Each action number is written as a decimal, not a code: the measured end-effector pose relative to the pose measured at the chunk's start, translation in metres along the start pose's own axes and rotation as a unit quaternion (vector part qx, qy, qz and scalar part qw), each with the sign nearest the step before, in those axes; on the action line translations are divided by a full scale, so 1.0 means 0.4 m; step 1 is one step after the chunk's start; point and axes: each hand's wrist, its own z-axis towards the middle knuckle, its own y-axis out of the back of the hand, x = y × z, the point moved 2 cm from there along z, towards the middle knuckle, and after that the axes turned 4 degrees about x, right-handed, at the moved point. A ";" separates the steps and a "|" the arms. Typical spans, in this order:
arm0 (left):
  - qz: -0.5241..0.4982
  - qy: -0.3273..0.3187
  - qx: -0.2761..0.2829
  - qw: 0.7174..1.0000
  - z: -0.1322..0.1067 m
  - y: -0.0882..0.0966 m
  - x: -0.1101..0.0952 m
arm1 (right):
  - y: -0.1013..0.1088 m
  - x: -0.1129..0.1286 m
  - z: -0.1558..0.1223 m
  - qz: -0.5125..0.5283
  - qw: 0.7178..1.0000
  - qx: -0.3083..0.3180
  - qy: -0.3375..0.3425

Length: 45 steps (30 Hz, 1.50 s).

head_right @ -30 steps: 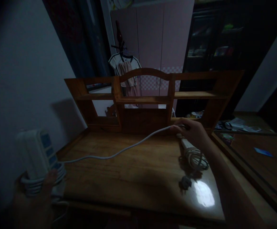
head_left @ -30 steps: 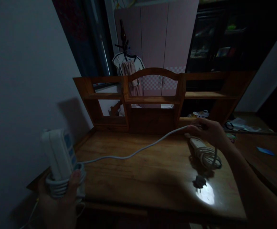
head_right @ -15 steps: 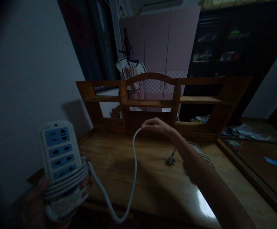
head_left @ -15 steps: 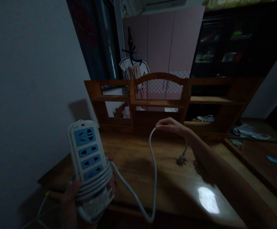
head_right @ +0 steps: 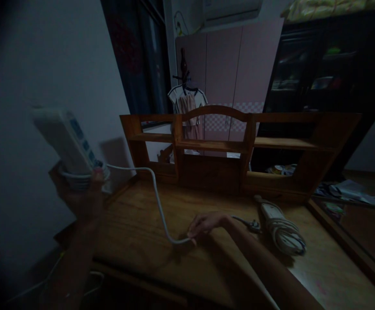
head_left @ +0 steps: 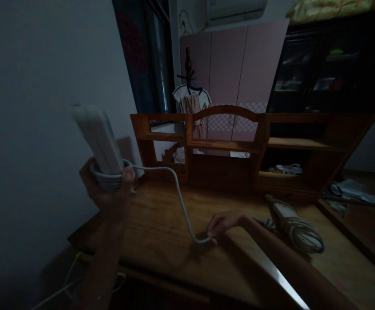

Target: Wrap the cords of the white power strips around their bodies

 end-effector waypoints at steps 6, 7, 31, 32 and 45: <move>0.309 -0.049 0.088 0.946 -0.027 0.027 0.132 | 0.144 0.057 -0.199 -0.005 0.906 -0.418 0.070; 0.319 -0.031 0.126 0.939 -0.048 0.020 0.153 | 0.166 0.067 -0.218 -0.020 0.880 -0.469 0.072; -0.367 0.561 0.290 0.683 -0.329 -0.050 0.090 | -0.129 0.183 -0.117 0.033 0.956 -0.292 0.015; -0.339 0.553 0.281 0.707 -0.327 -0.051 0.096 | -0.162 0.193 -0.121 0.065 0.956 -0.286 -0.001; -0.026 0.397 0.442 0.804 -0.394 -0.058 0.114 | -0.167 0.308 -0.204 -0.372 0.872 -0.316 -0.034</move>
